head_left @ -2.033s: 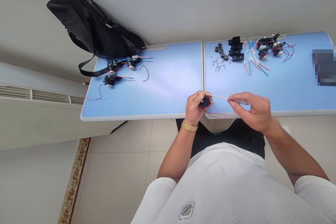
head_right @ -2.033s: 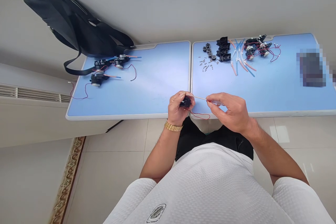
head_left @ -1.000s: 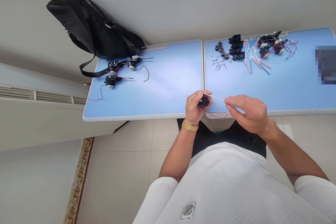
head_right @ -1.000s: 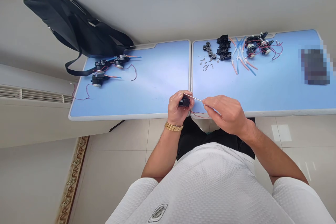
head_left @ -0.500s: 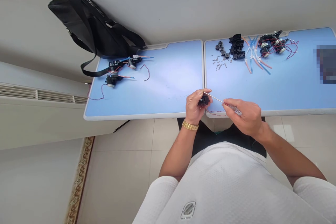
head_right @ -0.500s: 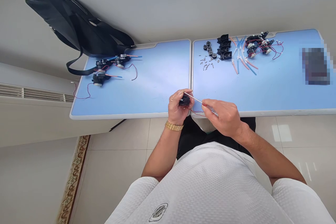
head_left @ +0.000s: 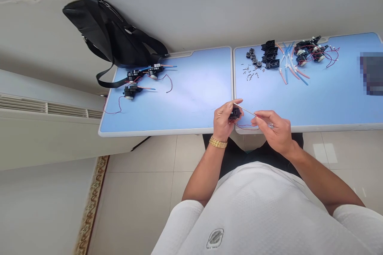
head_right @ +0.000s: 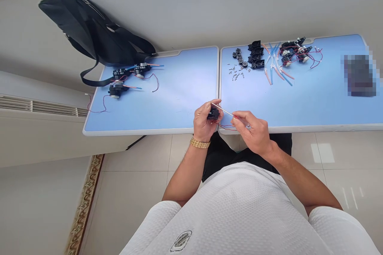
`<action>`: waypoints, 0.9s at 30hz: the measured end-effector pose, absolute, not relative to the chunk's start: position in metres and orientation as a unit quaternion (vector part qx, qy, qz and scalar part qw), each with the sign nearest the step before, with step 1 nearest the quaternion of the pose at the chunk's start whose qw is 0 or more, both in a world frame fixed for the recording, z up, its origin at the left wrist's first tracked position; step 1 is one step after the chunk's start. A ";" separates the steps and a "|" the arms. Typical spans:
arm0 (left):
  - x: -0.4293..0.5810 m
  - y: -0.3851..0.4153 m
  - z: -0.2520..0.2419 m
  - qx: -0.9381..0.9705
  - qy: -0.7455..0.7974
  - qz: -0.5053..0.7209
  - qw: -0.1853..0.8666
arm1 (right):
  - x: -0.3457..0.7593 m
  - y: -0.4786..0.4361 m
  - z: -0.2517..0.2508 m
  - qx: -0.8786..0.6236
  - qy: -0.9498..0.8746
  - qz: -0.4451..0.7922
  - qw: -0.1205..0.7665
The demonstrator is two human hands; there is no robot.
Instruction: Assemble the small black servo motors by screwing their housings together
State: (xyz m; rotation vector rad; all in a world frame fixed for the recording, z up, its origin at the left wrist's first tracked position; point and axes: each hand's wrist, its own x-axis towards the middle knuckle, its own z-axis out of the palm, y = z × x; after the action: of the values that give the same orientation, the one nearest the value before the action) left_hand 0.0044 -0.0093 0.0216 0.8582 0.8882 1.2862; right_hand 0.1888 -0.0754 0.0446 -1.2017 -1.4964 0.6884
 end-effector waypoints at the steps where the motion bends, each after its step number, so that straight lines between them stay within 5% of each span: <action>1: 0.005 -0.010 0.022 0.379 0.388 0.558 0.628 | 0.189 -0.075 0.044 -0.501 -0.624 0.286 0.526; 14: 0.003 -0.011 0.017 0.442 0.395 0.535 0.602 | 0.213 -0.073 0.063 -0.504 -0.627 0.224 0.550; 27: 0.011 -0.016 -0.002 0.733 0.418 0.447 0.297 | 0.260 -0.079 0.121 -0.518 -0.721 0.146 0.437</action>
State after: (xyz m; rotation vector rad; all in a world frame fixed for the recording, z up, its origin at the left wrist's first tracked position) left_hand 0.0110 -0.0159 -0.0018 1.9493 1.1126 1.1878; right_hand 0.2604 -0.0793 0.1213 -1.2881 -1.7923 0.3629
